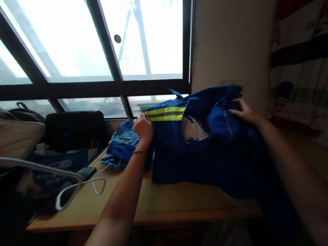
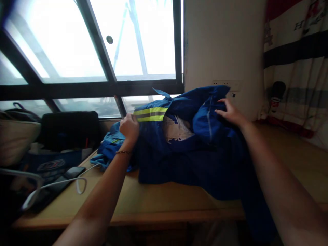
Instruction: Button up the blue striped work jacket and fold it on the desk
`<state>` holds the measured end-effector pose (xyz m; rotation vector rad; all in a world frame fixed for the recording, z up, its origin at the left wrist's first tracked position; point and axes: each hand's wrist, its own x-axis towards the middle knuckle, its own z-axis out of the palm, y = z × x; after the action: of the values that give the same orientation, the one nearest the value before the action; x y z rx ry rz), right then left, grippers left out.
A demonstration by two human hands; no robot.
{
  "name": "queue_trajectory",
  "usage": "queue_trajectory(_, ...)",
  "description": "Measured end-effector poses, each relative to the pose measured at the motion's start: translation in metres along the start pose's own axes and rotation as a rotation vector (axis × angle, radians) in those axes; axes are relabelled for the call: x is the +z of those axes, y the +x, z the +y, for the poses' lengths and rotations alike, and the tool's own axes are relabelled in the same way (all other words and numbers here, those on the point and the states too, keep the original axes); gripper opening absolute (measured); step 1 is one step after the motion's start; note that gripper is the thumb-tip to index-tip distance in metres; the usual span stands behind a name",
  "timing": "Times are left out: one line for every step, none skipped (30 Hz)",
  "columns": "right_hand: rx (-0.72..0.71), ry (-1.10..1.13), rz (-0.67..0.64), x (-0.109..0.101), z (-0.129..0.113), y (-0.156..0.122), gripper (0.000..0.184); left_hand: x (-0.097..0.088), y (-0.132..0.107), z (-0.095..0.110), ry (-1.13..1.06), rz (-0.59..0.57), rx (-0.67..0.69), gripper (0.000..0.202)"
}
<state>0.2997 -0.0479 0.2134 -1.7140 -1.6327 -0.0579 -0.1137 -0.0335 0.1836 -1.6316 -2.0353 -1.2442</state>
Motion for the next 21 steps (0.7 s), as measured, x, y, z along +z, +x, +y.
queue_trajectory(0.023,-0.038,-0.108,0.011,0.001,-0.004,0.056,0.010,0.000,-0.007,0.035,-0.071,0.006,0.041)
queue_trajectory(0.036,-0.077,-0.224,0.024,0.003,-0.012,0.065,0.018,-0.004,-0.015,0.048,-0.130,0.009,0.043)
queue_trajectory(0.027,-0.112,-0.329,0.038,0.004,-0.023,0.071,0.024,-0.011,-0.022,0.053,-0.183,0.017,0.045)
queue_trajectory(-0.005,-0.142,-0.408,0.051,0.006,-0.036,0.074,0.028,-0.021,-0.030,0.057,-0.228,0.031,0.047)
queue_trajectory(-0.075,-0.143,-0.448,0.063,0.008,-0.052,0.070,0.029,-0.034,-0.037,0.061,-0.267,0.058,0.048)
queue_trajectory(-0.146,-0.123,-0.475,0.072,0.010,-0.071,0.065,0.028,-0.050,-0.045,0.074,-0.315,0.113,0.048)
queue_trajectory(-0.201,-0.094,-0.496,0.080,0.014,-0.091,0.062,0.025,-0.067,-0.053,0.085,-0.364,0.166,0.048)
queue_trajectory(-0.238,-0.063,-0.509,0.086,0.018,-0.112,0.059,0.021,-0.087,-0.060,0.074,-0.411,0.227,0.046)
queue_trajectory(-0.260,-0.036,-0.516,0.089,0.024,-0.134,0.058,0.016,-0.107,-0.067,0.037,-0.462,0.304,0.043)
queue_trajectory(-0.271,-0.017,-0.527,0.092,0.030,-0.155,0.058,0.011,-0.127,-0.073,-0.017,-0.515,0.394,0.041)
queue_trajectory(-0.255,-0.008,-0.526,0.094,0.037,-0.174,0.057,0.006,-0.146,-0.079,-0.081,-0.561,0.465,0.040)
queue_trajectory(-0.216,-0.015,-0.510,0.095,0.044,-0.192,0.058,0.002,-0.163,-0.084,-0.130,-0.616,0.514,0.042)
queue_trajectory(-0.167,-0.033,-0.486,0.097,0.052,-0.207,0.058,0.000,-0.177,-0.088,-0.159,-0.661,0.534,0.043)
queue_trajectory(-0.120,-0.057,-0.454,0.098,0.059,-0.218,0.058,-0.002,-0.188,-0.092,-0.181,-0.688,0.540,0.042)
queue_trajectory(-0.083,-0.083,-0.415,0.099,0.066,-0.227,0.058,-0.002,-0.195,-0.094,-0.196,-0.701,0.533,0.039)
queue_trajectory(-0.064,-0.103,-0.376,0.101,0.072,-0.233,0.057,-0.002,-0.199,-0.096,-0.206,-0.699,0.516,0.035)
queue_trajectory(-0.061,-0.114,-0.340,0.102,0.077,-0.235,0.055,-0.002,-0.200,-0.096,-0.211,-0.689,0.497,0.030)
queue_trajectory(-0.073,-0.116,-0.311,0.103,0.081,-0.236,0.054,-0.001,-0.199,-0.095,-0.207,-0.676,0.480,0.025)
queue_trajectory(-0.095,-0.110,-0.294,0.104,0.084,-0.234,0.052,-0.001,-0.197,-0.093,-0.193,-0.668,0.466,0.022)
queue_trajectory(-0.119,-0.100,-0.287,0.105,0.086,-0.232,0.049,-0.002,-0.195,-0.090,-0.172,-0.660,0.456,0.021)
queue_trajectory(-0.138,-0.088,-0.284,0.106,0.087,-0.228,0.045,-0.003,-0.193,-0.087,-0.152,-0.654,0.448,0.021)
